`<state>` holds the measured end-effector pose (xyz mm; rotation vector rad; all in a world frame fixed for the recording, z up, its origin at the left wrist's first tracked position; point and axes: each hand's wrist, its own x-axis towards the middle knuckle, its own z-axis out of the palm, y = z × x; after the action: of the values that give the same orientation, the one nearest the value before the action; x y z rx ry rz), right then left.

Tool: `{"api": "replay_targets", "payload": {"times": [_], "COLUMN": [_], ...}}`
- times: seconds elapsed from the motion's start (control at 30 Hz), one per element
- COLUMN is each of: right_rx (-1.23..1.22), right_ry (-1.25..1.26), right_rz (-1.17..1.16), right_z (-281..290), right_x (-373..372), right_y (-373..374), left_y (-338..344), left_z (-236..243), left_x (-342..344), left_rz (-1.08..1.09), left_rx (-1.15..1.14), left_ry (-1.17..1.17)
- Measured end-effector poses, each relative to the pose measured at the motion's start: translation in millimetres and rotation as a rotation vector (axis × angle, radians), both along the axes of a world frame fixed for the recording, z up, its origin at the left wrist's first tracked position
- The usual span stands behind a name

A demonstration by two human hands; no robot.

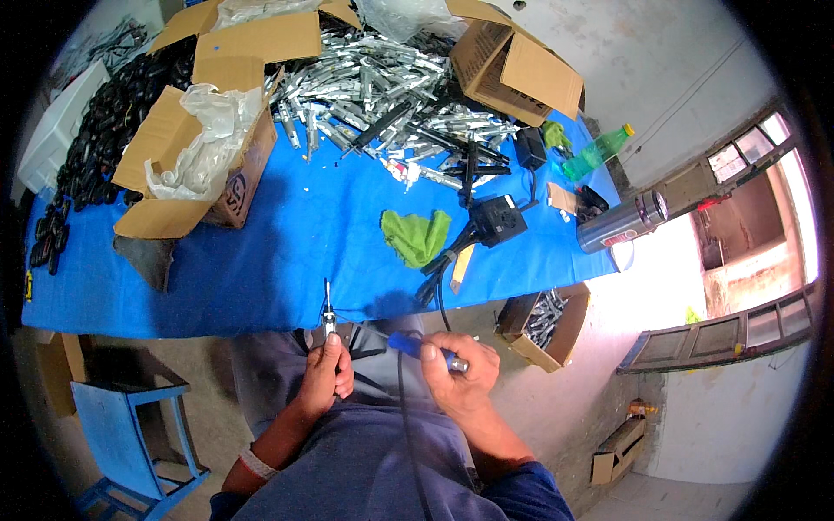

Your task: The person uses a soldering iron to apply heat to a small electronic component held in the left hand. The person repeatedly applies the soldering iron to the component's connection points while holding a solder wire in the right hand, occasionally feeding solder into the joint. The person works at a table covered with a blue cloth, surrounded by boxes of similar components.

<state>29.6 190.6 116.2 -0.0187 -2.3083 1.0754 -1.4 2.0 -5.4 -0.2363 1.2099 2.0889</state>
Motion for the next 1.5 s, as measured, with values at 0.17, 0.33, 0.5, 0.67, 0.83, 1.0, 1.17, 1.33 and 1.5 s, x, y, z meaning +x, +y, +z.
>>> {"api": "replay_targets", "payload": {"times": [0.17, 0.33, 0.5, 0.67, 0.83, 1.0, 1.17, 1.33, 1.5], "right_rx": [0.022, 0.022, 0.028, -0.001, 0.031, 0.096, 0.139, -0.086, -0.033], "right_ry": [-0.009, 0.012, 0.022, 0.005, 0.005, -0.034, -0.022, -0.276, -0.346], "right_rz": [0.000, 0.009, 0.016, 0.023, 0.041, 0.129, 0.260, 0.202, 0.466], "right_z": [-2.5, -3.7, -4.4, -3.2, -3.2, 12.5, 27.0, 44.7, 57.6], "right_x": [-0.6, -1.0, -1.2, -1.2, -0.3, -4.1, -19.1, -26.4, -47.0], "right_y": [0.7, 0.5, 1.3, 0.5, 0.9, -0.8, -1.1, -16.7, -1.9], "left_y": [-1.0, -0.9, -1.2, -1.2, -0.7, 3.4, 7.2, 10.9, 13.3], "left_z": [0.0, 1.7, 1.3, 1.3, -0.4, -3.7, -0.6, 0.7, 10.7], "left_x": [0.2, -0.4, -0.3, -0.3, 0.0, 1.3, 4.1, 4.2, 6.1], "left_rz": [-0.001, -0.006, -0.006, -0.011, -0.006, 0.018, 0.065, 0.079, 0.107], "left_rx": [0.017, 0.024, 0.022, 0.017, -0.004, -0.050, -0.118, -0.118, -0.100], "left_ry": [-0.021, -0.009, -0.005, -0.006, -0.004, 0.010, 0.020, 0.003, -0.063]}}
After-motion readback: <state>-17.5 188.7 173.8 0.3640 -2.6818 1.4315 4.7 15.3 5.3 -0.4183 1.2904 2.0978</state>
